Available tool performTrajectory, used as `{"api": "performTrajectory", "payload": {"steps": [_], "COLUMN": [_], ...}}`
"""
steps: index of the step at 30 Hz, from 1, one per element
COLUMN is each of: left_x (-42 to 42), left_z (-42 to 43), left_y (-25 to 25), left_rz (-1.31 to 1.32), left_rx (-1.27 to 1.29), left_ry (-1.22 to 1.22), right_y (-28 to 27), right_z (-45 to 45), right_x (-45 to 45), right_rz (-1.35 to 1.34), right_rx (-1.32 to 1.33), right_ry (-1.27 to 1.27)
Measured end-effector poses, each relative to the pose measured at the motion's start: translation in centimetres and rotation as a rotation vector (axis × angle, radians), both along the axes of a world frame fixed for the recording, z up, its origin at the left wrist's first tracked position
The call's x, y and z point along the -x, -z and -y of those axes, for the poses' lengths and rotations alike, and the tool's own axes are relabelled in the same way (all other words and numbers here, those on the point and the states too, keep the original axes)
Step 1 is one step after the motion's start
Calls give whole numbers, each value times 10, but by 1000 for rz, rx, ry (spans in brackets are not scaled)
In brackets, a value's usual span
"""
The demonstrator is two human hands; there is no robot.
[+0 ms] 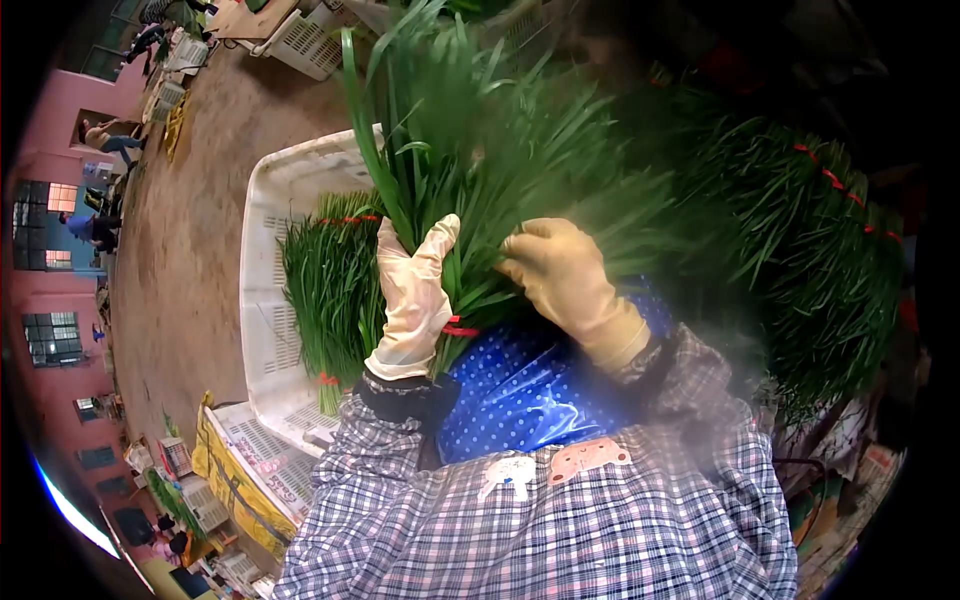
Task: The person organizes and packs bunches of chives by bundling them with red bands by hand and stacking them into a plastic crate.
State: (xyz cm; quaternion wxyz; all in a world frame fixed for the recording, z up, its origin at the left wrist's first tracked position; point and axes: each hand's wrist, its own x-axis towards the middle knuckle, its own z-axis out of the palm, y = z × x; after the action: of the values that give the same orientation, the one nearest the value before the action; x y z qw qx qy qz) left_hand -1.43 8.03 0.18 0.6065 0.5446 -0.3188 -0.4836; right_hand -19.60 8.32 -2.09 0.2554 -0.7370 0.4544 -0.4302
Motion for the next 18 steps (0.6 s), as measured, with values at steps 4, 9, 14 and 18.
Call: {"api": "performTrajectory", "payload": {"steps": [4,9,14,18], "left_x": [1,1,-1,3], "left_z": [0,-2,-1,-1], "left_y": [-3,5,-3,-3], "left_rz": [-7,-12,43,4], "left_rx": [-25,-5,-37,-16], "left_ry": [8,38,36,51], "right_y": [4,-15,-45,31], "right_z": [-3,-17,-66,-99], "right_x": [11,63,214,291], "right_rz": [100,458,377,-1562], "right_rx": [149,-333,-977,-451], "right_ry": [-24,238,97,707]}}
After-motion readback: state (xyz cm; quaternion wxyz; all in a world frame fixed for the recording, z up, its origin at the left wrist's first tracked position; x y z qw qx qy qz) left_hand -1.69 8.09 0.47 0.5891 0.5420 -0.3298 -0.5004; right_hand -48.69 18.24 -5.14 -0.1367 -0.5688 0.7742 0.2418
